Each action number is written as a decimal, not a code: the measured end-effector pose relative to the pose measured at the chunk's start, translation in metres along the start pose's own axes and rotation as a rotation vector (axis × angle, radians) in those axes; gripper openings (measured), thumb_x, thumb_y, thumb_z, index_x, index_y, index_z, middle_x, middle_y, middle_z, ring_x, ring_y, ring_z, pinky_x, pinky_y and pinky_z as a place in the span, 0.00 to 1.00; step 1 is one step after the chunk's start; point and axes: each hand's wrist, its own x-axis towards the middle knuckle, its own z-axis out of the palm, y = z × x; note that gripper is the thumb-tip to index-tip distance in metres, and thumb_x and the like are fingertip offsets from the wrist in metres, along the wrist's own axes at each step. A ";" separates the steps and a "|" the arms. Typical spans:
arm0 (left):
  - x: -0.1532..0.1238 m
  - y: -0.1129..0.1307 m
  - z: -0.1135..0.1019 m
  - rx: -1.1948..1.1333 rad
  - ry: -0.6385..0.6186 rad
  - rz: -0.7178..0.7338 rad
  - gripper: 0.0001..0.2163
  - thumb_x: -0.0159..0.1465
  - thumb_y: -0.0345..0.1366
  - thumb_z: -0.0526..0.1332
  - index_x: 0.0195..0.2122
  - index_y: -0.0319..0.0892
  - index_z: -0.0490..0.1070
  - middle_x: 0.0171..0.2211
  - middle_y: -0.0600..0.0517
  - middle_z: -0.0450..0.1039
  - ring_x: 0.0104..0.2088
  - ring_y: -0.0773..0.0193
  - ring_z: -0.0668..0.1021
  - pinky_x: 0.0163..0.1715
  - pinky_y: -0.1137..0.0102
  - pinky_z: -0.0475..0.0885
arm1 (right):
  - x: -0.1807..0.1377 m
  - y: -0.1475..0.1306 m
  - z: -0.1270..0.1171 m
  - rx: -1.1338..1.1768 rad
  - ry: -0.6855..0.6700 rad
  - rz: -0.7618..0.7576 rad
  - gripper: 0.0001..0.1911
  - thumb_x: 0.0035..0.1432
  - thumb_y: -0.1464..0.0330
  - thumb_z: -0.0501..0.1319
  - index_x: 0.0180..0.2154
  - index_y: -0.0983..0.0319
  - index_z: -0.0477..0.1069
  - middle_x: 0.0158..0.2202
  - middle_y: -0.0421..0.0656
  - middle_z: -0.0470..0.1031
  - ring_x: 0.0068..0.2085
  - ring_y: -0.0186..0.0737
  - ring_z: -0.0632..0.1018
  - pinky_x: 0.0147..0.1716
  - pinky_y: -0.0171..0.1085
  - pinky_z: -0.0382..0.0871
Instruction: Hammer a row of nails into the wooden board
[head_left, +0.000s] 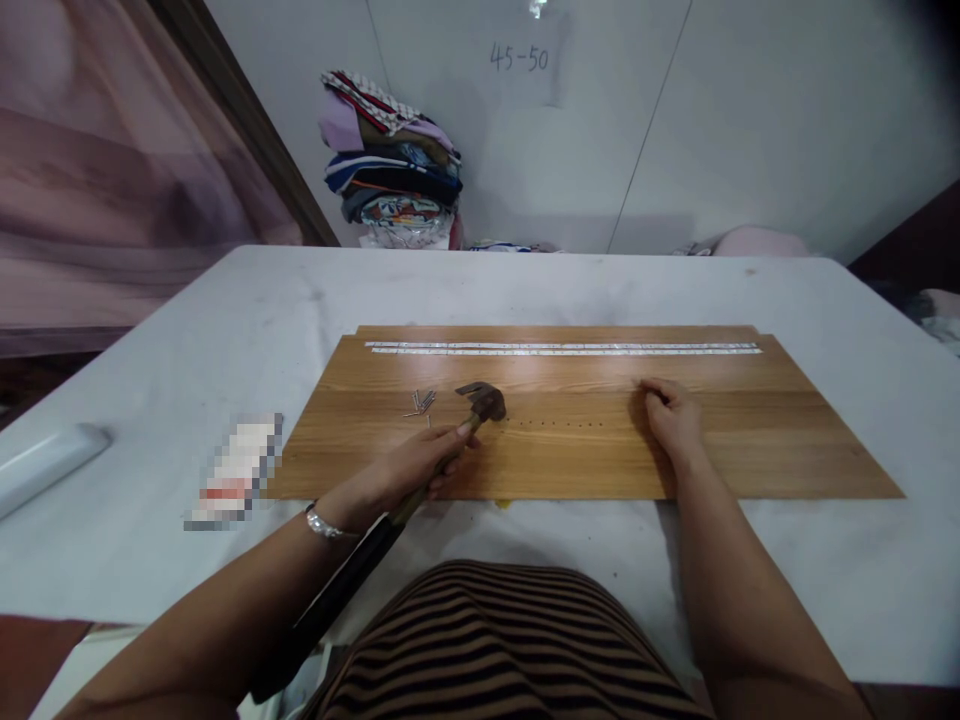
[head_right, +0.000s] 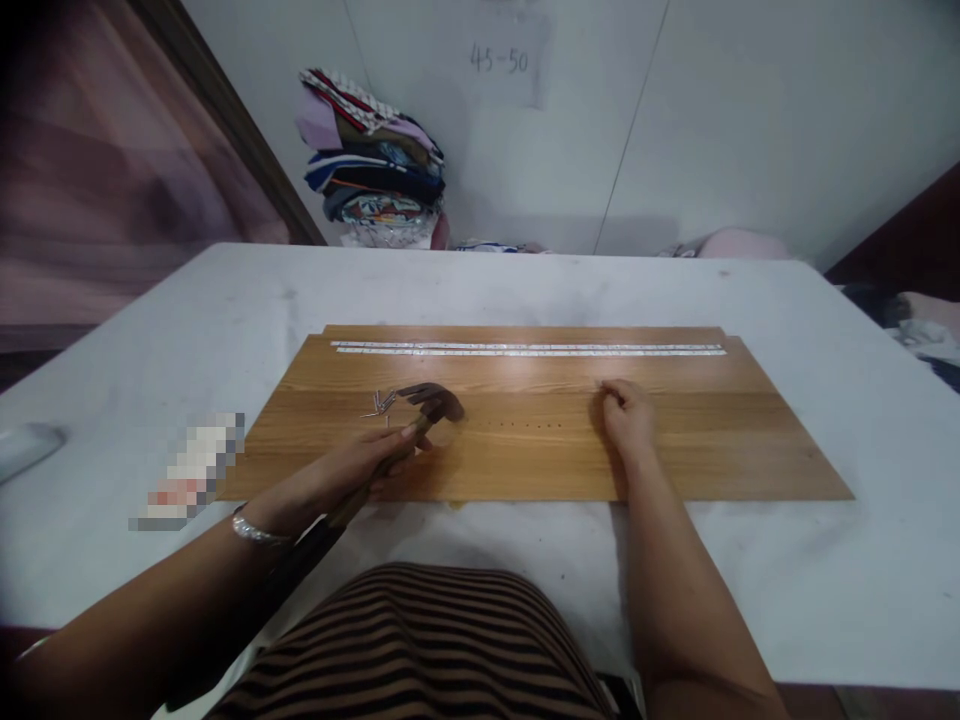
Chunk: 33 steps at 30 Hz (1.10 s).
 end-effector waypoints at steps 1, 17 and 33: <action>-0.001 0.001 0.000 -0.006 -0.001 -0.005 0.23 0.66 0.59 0.58 0.44 0.42 0.73 0.23 0.58 0.58 0.18 0.72 0.58 0.16 0.73 0.54 | 0.000 0.000 0.000 -0.003 -0.007 -0.008 0.14 0.47 0.66 0.56 0.31 0.58 0.80 0.36 0.46 0.84 0.41 0.49 0.81 0.50 0.51 0.74; 0.000 0.000 -0.002 -0.012 0.001 0.004 0.26 0.63 0.63 0.60 0.44 0.42 0.73 0.24 0.58 0.58 0.18 0.72 0.59 0.17 0.74 0.54 | -0.003 -0.001 0.001 0.005 0.035 0.043 0.19 0.56 0.57 0.57 0.36 0.60 0.82 0.40 0.51 0.85 0.42 0.51 0.82 0.50 0.51 0.75; 0.000 0.001 -0.002 -0.033 0.014 -0.011 0.24 0.65 0.60 0.59 0.43 0.42 0.73 0.24 0.57 0.59 0.18 0.72 0.58 0.17 0.73 0.52 | -0.003 -0.009 -0.001 0.028 -0.004 0.051 0.20 0.57 0.53 0.58 0.34 0.59 0.81 0.36 0.48 0.85 0.38 0.50 0.81 0.44 0.47 0.75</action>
